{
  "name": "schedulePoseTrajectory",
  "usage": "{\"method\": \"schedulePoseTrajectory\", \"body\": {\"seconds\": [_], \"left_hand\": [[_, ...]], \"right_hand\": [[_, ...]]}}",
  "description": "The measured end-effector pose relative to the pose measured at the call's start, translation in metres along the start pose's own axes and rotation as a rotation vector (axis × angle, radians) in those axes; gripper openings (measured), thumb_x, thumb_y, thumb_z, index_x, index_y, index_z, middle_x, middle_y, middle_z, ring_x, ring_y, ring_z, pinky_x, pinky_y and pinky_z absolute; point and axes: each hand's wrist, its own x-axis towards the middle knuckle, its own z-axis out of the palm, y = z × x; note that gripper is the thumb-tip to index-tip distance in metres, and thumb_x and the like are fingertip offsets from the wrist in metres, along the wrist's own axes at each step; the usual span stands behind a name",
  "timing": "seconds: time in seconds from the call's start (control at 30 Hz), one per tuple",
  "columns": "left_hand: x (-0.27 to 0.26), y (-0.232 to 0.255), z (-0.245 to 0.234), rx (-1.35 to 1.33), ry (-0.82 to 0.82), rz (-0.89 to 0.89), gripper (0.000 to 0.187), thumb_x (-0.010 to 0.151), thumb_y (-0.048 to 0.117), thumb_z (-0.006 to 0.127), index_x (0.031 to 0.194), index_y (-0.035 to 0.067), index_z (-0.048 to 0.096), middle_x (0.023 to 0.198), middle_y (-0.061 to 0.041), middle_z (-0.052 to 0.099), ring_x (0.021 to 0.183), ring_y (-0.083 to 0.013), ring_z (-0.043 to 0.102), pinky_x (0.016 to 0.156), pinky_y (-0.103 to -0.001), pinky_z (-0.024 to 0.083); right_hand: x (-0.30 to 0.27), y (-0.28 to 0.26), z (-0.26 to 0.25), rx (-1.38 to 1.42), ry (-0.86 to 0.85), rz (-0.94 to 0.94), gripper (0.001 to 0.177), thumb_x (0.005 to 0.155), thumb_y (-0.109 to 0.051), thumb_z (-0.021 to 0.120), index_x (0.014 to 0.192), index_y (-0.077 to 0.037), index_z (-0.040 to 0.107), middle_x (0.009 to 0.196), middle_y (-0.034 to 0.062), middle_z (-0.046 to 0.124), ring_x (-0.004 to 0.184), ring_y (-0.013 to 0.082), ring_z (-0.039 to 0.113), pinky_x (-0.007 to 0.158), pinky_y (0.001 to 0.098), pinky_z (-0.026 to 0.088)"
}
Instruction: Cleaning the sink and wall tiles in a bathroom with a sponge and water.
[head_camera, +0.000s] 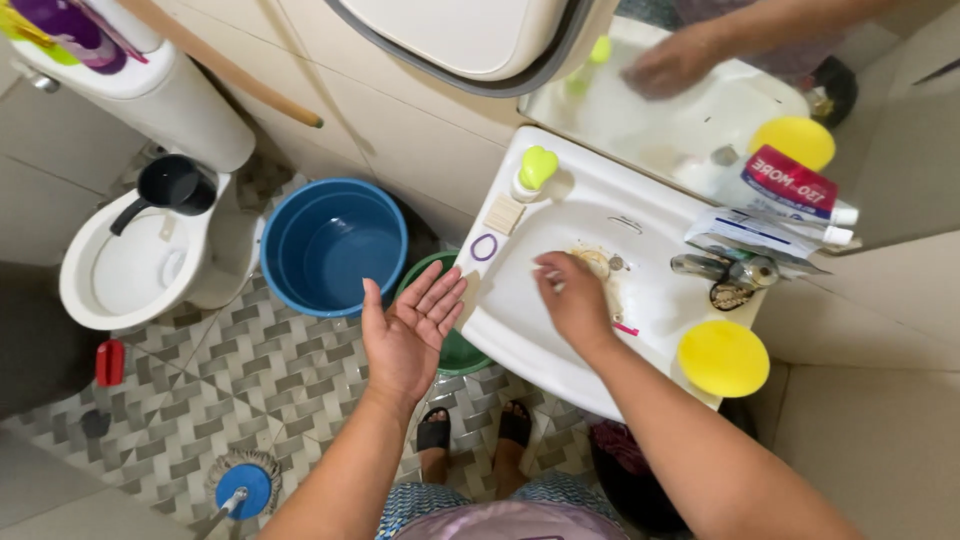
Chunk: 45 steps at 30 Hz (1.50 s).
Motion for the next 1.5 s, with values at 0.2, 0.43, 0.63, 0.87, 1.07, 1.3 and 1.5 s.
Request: {"method": "schedulePoseTrajectory", "body": {"seconds": [0.2, 0.43, 0.63, 0.87, 1.07, 1.3, 1.5], "left_hand": [[0.009, -0.024, 0.015, 0.028, -0.025, -0.082, 0.102, 0.095, 0.075, 0.021, 0.151, -0.007, 0.044, 0.147, -0.025, 0.056, 0.139, -0.034, 0.053, 0.118, -0.044, 0.037], [0.016, -0.04, 0.029, 0.078, -0.043, -0.139, 0.1, 0.096, 0.074, 0.02, 0.151, -0.006, 0.044, 0.147, -0.024, 0.058, 0.138, -0.0324, 0.054, 0.119, -0.043, 0.037], [0.015, -0.048, 0.024, 0.088, -0.05, -0.144, 0.099, 0.096, 0.074, 0.02, 0.151, -0.006, 0.044, 0.146, -0.025, 0.058, 0.138, -0.0326, 0.055, 0.119, -0.043, 0.038], [0.016, -0.05, 0.025, 0.094, -0.042, -0.166, 0.098, 0.096, 0.073, 0.021, 0.15, -0.005, 0.045, 0.146, -0.023, 0.058, 0.139, -0.0322, 0.054, 0.119, -0.042, 0.038], [0.023, -0.054, 0.026, 0.114, -0.052, -0.175, 0.097, 0.096, 0.073, 0.022, 0.15, -0.004, 0.045, 0.145, -0.023, 0.058, 0.138, -0.0321, 0.054, 0.118, -0.043, 0.037], [0.023, -0.058, 0.037, 0.153, -0.02, -0.204, 0.098, 0.095, 0.074, 0.021, 0.15, -0.004, 0.046, 0.143, -0.023, 0.06, 0.137, -0.0315, 0.056, 0.118, -0.042, 0.038], [0.029, -0.064, 0.035, 0.179, -0.021, -0.232, 0.097, 0.095, 0.073, 0.024, 0.151, -0.004, 0.044, 0.143, -0.021, 0.06, 0.137, -0.0299, 0.055, 0.117, -0.041, 0.037]], "right_hand": [[-0.011, 0.1, -0.058, -0.505, -0.045, 0.458, 0.053, 0.079, -0.031, 0.086, 0.123, -0.008, 0.068, 0.114, 0.0139, 0.07, 0.106, 0.0285, 0.066, 0.094, 0.0391, 0.053], [-0.007, 0.113, -0.062, -0.606, -0.102, 0.61, 0.066, 0.076, -0.036, 0.09, 0.128, -0.005, 0.065, 0.13, 0.0193, 0.061, 0.114, 0.0329, 0.063, 0.098, 0.0409, 0.052], [-0.004, 0.114, -0.054, -0.597, -0.124, 0.663, 0.066, 0.071, -0.037, 0.094, 0.122, -0.004, 0.068, 0.132, 0.0176, 0.06, 0.117, 0.0315, 0.063, 0.099, 0.0401, 0.052], [-0.008, 0.101, -0.053, -0.501, -0.252, 0.77, 0.055, 0.07, -0.036, 0.092, 0.113, -0.009, 0.071, 0.12, 0.0126, 0.071, 0.111, 0.0279, 0.07, 0.098, 0.0383, 0.056], [-0.014, 0.099, -0.05, -0.586, -0.128, 0.656, 0.062, 0.067, -0.034, 0.096, 0.115, -0.013, 0.063, 0.12, 0.0084, 0.066, 0.115, 0.0262, 0.064, 0.097, 0.0388, 0.052], [-0.004, 0.086, -0.05, -0.624, -0.214, 0.745, 0.068, 0.07, -0.03, 0.094, 0.127, -0.017, 0.058, 0.121, 0.0064, 0.071, 0.118, 0.0264, 0.065, 0.097, 0.0414, 0.052], [-0.003, 0.123, -0.042, -0.408, -0.218, 0.824, 0.072, 0.066, -0.021, 0.097, 0.126, -0.012, 0.06, 0.12, 0.0078, 0.067, 0.113, 0.0262, 0.066, 0.085, 0.041, 0.058]]}}
